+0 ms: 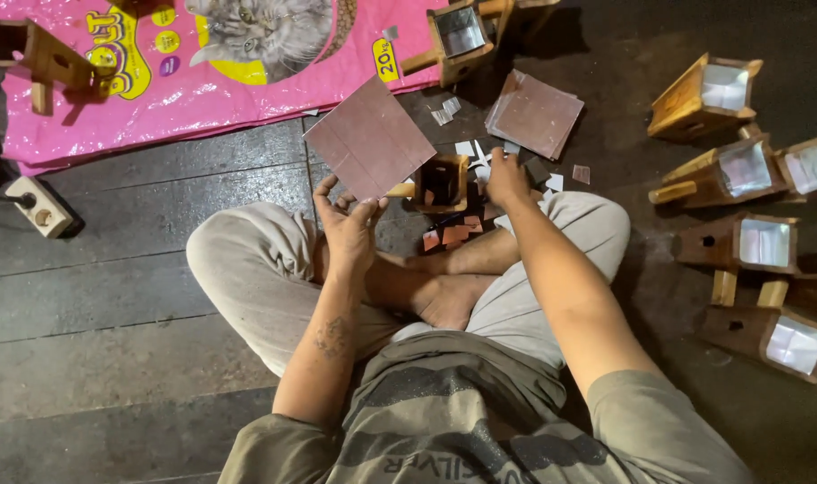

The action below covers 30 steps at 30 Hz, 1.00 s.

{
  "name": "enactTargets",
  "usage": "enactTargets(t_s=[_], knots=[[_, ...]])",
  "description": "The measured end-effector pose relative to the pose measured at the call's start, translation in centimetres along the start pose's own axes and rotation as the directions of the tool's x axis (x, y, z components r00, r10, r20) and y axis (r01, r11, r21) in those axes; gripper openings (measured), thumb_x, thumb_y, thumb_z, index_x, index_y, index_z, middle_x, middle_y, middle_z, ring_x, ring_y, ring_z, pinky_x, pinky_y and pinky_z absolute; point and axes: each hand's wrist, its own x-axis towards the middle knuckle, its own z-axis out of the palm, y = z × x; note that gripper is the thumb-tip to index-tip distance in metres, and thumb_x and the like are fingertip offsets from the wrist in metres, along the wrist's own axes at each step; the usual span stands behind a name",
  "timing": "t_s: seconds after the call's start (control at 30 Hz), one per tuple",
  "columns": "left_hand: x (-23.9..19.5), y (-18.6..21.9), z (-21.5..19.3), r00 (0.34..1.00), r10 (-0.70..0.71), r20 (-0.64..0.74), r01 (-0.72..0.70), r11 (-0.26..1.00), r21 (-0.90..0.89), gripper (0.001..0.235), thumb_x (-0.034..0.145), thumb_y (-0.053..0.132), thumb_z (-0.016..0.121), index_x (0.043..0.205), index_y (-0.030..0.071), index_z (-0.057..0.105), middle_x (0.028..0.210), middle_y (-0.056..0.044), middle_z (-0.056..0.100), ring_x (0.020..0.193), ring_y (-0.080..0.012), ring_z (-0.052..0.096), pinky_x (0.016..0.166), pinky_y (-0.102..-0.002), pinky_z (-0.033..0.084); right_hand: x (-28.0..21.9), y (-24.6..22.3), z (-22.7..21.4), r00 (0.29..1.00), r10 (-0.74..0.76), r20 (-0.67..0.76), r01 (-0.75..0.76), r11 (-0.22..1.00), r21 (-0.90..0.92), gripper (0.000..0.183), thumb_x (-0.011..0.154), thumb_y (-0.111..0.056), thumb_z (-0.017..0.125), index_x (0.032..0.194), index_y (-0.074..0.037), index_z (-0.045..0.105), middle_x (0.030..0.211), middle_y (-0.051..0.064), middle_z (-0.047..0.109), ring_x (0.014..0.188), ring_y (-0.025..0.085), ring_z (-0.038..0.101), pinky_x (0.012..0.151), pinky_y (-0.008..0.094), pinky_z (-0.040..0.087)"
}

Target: Marking and cutting thin sheets of material using a pencil and scissors to fit into wooden lantern frames while sitting on the floor.

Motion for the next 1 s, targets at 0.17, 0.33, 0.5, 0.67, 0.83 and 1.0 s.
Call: enactTargets(t_s=[0.17,0.33,0.5,0.67,0.83,1.0], knots=[[0.7,-0.8,-1.8,0.998,-0.061,-0.033,0.06,0.998,-0.032,0.064,0.08,-0.017,0.063,0.13,0.014,0.039,0.1,-0.007,0.05,0.084,-0.0196,0.063,0.084,-0.04,0.069,0.4,0.7,-0.2,0.988,0.035,-0.149,-0.006,0.981,0.193,0.051,0.084,-0.002,0.063,0.131,-0.006,0.042,0.129,0.03,0.051,0.121,0.056,0.058,0.104,0.062,0.049],[1.6,-1.3,-2.3,0.993,-0.116,-0.033,0.115,0.992,-0.056,0.047,0.081,-0.014,0.066,0.117,0.011,0.049,0.099,-0.006,0.055,0.085,-0.0193,0.064,0.083,-0.04,0.07,-0.5,4.2,-1.3,0.85,-0.197,-0.489,0.314,0.934,0.17,0.022,0.075,-0.002,0.067,0.097,-0.003,0.07,0.09,0.023,0.064,0.091,0.05,0.066,0.086,0.056,0.051],[4.1,-2.3,-1.9,0.985,-0.173,-0.001,0.172,0.981,-0.092,0.031,0.086,-0.008,0.064,0.108,0.009,0.052,0.098,-0.006,0.053,0.085,-0.0203,0.063,0.079,-0.04,0.07,-13.0,6.7,-7.7,0.916,-0.263,-0.303,0.388,0.772,0.503,0.012,0.075,-0.003,0.067,0.087,-0.005,0.066,0.09,0.019,0.07,0.086,0.031,0.068,0.079,0.039,0.053],[4.9,0.8,4.7,0.97,-0.201,0.138,0.2,0.98,0.021,0.041,0.085,-0.005,0.062,0.12,0.012,0.051,0.115,-0.01,0.056,0.097,-0.0265,0.061,0.078,-0.04,0.065,-26.0,-5.0,-10.8,0.712,-0.701,0.049,0.214,0.283,0.935,0.013,0.091,0.005,0.059,0.097,-0.004,0.064,0.129,0.019,0.065,0.113,0.028,0.072,0.096,0.043,0.059],[6.4,3.8,9.9,0.9,-0.199,0.388,0.197,0.979,0.044,0.045,0.092,-0.01,0.055,0.132,0.005,0.045,0.13,-0.018,0.05,0.108,-0.0327,0.058,0.083,-0.04,0.062,-28.3,-9.7,-6.4,0.39,-0.905,0.172,0.098,0.227,0.969,0.012,0.103,-0.001,0.055,0.105,-0.01,0.047,0.131,0.015,0.065,0.124,0.032,0.062,0.109,0.049,0.05],[7.3,3.1,10.2,0.852,0.022,0.523,-0.001,0.999,-0.04,0.024,0.092,-0.008,0.059,0.101,0.01,0.046,0.092,-0.008,0.055,0.082,-0.0227,0.063,0.075,-0.041,0.067,-27.8,-12.9,-2.8,0.134,-0.945,0.297,0.416,0.326,0.849,0.04,0.112,-0.032,0.029,0.138,-0.008,0.048,0.137,0.014,0.056,0.13,0.035,0.053,0.119,0.048,0.037]])
